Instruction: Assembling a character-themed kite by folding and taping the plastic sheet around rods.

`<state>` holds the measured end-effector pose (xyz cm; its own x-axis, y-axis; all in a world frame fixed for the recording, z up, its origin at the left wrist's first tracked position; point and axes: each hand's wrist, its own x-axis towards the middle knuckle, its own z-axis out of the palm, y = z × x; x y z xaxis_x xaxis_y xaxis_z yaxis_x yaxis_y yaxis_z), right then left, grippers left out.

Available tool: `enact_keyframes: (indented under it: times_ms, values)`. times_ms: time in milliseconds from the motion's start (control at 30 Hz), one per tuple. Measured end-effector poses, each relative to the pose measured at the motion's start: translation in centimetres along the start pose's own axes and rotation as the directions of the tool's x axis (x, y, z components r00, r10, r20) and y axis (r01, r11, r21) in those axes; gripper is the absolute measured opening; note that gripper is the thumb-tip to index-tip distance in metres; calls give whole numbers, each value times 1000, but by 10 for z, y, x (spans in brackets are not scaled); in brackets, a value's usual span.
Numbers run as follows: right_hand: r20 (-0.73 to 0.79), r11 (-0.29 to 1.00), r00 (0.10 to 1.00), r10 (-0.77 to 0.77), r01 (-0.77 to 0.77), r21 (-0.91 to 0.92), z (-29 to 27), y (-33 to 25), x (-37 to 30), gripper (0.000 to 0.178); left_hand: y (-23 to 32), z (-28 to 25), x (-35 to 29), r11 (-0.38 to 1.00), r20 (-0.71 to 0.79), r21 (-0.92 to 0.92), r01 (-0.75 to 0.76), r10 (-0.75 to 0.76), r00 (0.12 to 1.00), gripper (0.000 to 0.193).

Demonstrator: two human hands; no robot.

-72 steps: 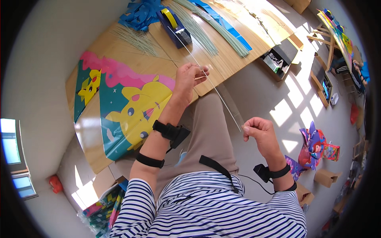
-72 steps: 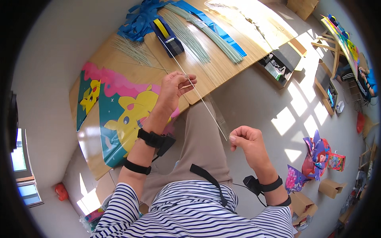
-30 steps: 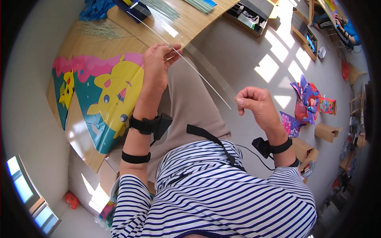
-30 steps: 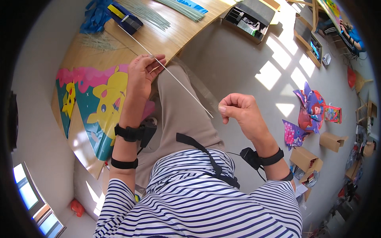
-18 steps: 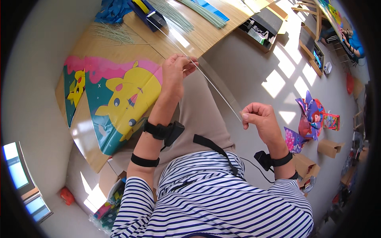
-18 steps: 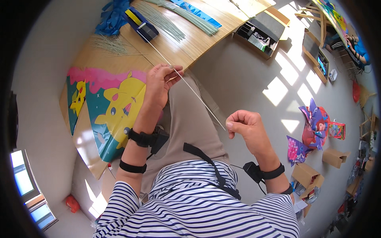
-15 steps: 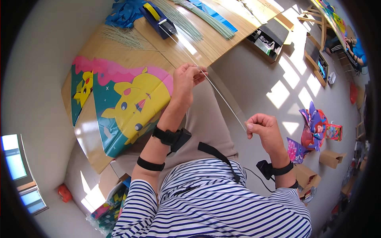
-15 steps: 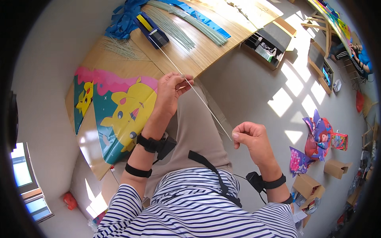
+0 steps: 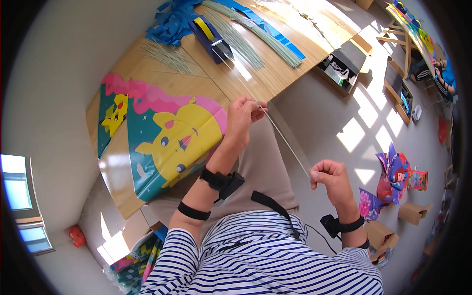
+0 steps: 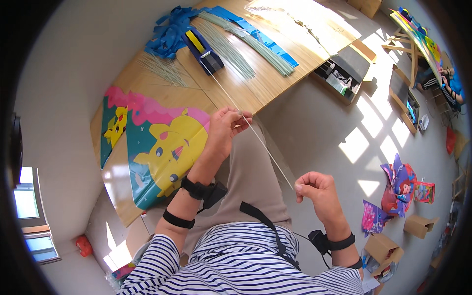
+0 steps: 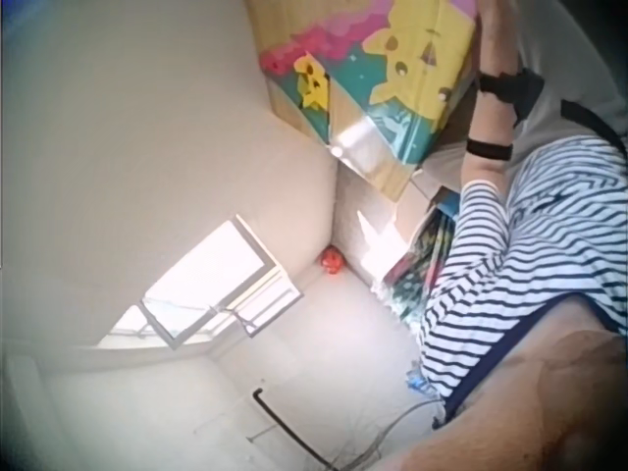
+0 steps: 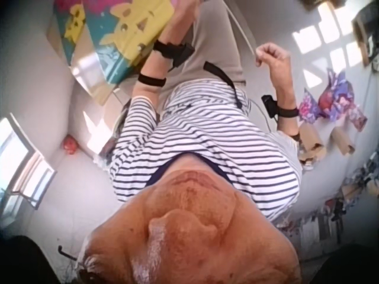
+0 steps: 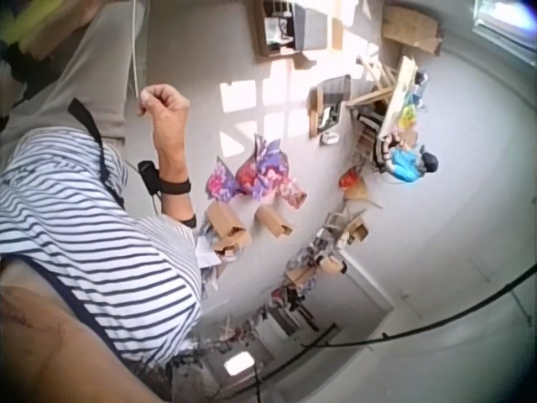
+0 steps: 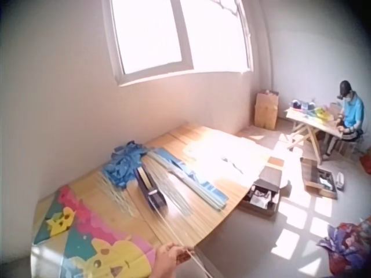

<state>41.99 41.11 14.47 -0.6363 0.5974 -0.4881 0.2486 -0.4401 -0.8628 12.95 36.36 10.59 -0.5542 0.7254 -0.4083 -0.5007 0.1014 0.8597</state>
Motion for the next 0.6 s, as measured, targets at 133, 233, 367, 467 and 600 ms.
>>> enact_keyframes:
  times_ms: [133,233,367,467,600]
  values:
    - [-10,999,1000,-19,19,-27,0,-2,0,7,9,-11,18,997,-50,-40,-59,57,997,5]
    - [-12,1000,1000,-20,20,-7,0,-6,-2,6,29,-35,65,967,-13,10,-254,255,967,5]
    - [-4,1000,1000,-16,16,12,-1,-11,-3,5,55,-75,138,936,-47,97,-339,344,938,5]
    - [2,1000,1000,-11,11,-1,-1,-15,-8,5,67,-90,161,945,-91,161,-285,302,949,6]
    - [-6,1000,1000,-12,13,22,0,-20,-15,5,69,-91,166,969,-72,89,-231,238,969,7]
